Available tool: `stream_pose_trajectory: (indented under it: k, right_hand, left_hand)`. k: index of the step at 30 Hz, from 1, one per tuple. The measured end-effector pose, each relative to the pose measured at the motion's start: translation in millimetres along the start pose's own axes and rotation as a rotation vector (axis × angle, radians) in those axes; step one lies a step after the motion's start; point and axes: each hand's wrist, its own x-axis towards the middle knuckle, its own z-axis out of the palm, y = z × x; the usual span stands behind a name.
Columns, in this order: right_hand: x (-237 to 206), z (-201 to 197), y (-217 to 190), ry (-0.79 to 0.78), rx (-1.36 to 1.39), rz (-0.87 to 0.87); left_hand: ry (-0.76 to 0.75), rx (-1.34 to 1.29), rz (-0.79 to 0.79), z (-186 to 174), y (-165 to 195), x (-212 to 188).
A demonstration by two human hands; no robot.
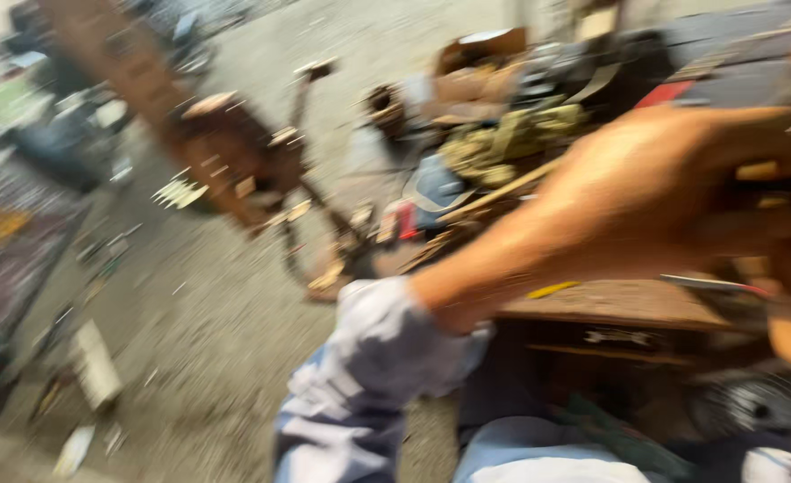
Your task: The person strips insulation from wires, cuts yellow plastic sleeves, and slides them onto wire ends. They twist wire ends together and wrap the connection with electrical tape. The person repeats this process for multiple wire connections.
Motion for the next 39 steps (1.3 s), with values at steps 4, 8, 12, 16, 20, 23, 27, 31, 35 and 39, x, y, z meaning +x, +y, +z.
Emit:
stream_pose_trajectory:
  k: [4, 8, 12, 16, 20, 23, 27, 31, 35, 39]
  right_hand:
    - [-35.8, -13.1, -43.7, 0.055, 0.029, -0.041]
    - [-53.2, 2.5, -86.3, 0.128, 0.143, -0.148]
    - [-34.7, 18.0, -104.5, 0.171, -0.055, -0.346]
    - [2.5, 18.0, -114.8, 0.063, -0.271, -0.33]
    - [11.3, 25.1, -124.2, 0.074, -0.478, -0.24]
    - [8.9, 26.5, -126.8, 0.078, -0.358, -0.234]
    - [-9.3, 30.0, -112.6, 0.222, 0.023, -0.235]
    - [-20.8, 21.9, -88.7, 0.189, -0.001, -0.185]
    - [-11.8, 4.5, -64.8, -0.095, 0.246, -0.017]
    - [-10.5, -2.7, -47.9, -0.145, 0.29, 0.011]
  left_hand:
    - [0.044, -0.037, -0.04, -2.5, 2.1, -17.4]
    - [0.177, -0.021, 0.054, 4.3, 9.2, -19.6]
    - [0.179, 0.252, 0.165, 8.0, 16.5, -17.7]
    - [0.199, 0.426, 0.276, 11.6, 14.5, -25.1]
    - [0.192, 0.527, 0.314, 11.7, 13.5, -26.6]
    - [0.18, 0.524, 0.241, 10.8, 20.0, -21.9]
    - [0.201, 0.378, 0.089, 9.0, 30.6, -17.4]
    - [0.123, 0.213, -0.058, 5.6, 33.9, -12.3]
    - [0.108, 0.094, -0.071, -0.3, 38.1, -6.9]
    - [0.079, 0.06, -0.053, -5.0, 41.8, -6.9]
